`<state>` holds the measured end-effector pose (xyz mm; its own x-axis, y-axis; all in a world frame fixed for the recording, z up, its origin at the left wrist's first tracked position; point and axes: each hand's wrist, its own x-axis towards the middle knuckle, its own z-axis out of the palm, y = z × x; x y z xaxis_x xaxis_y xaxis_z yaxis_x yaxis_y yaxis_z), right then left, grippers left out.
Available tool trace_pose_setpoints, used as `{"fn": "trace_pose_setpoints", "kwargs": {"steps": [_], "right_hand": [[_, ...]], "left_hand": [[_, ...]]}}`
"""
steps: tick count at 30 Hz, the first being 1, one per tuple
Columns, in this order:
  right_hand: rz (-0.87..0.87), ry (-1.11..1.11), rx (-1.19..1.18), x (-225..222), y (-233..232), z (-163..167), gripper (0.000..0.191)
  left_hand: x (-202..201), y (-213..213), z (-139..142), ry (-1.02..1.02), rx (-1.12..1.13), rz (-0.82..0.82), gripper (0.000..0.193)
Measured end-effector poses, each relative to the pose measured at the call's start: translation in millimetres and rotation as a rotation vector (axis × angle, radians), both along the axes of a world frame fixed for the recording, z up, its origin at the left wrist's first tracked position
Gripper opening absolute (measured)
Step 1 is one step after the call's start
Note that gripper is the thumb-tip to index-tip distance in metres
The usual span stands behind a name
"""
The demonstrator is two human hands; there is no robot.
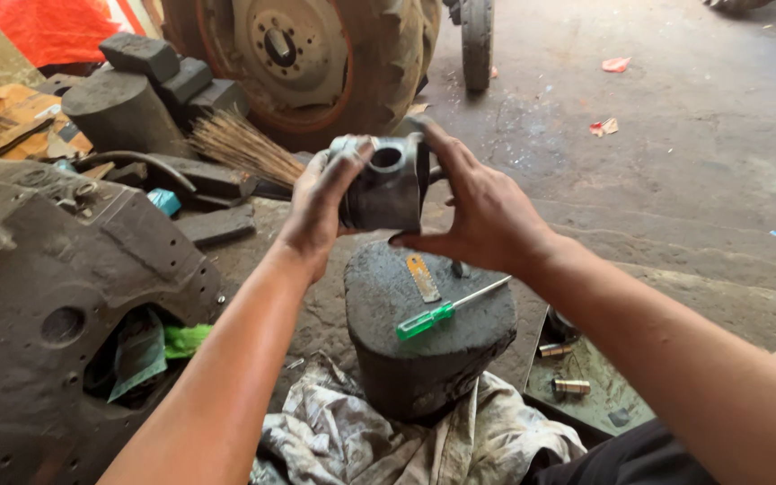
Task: The person cleans a cylindrical metal engine part using a cloth and a scraper. They wipe the exterior and interior surfaces, rotate the part to access different areas, and scrape residue from the inner bore. The part is handled repeatedly and placed on a metal stand during the process.
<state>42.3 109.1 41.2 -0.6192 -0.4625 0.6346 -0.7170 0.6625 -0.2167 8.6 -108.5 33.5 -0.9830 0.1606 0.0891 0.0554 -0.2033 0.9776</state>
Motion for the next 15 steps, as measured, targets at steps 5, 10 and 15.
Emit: {"fn": "trace_pose_setpoints", "kwargs": {"steps": [5, 10, 15], "right_hand": [[-0.071, -0.354, -0.146, 3, -8, 9, 0.105], [-0.115, -0.991, -0.421, -5, -16, 8, 0.102], [0.046, -0.012, -0.068, 3, -11, 3, 0.109]], "left_hand": [[1, 2, -3, 0.045, -0.017, 0.003, 0.067], [3, -2, -5, -0.130, -0.064, 0.035, 0.068], [-1, -1, -3, 0.020, -0.035, 0.064, 0.067]]}}
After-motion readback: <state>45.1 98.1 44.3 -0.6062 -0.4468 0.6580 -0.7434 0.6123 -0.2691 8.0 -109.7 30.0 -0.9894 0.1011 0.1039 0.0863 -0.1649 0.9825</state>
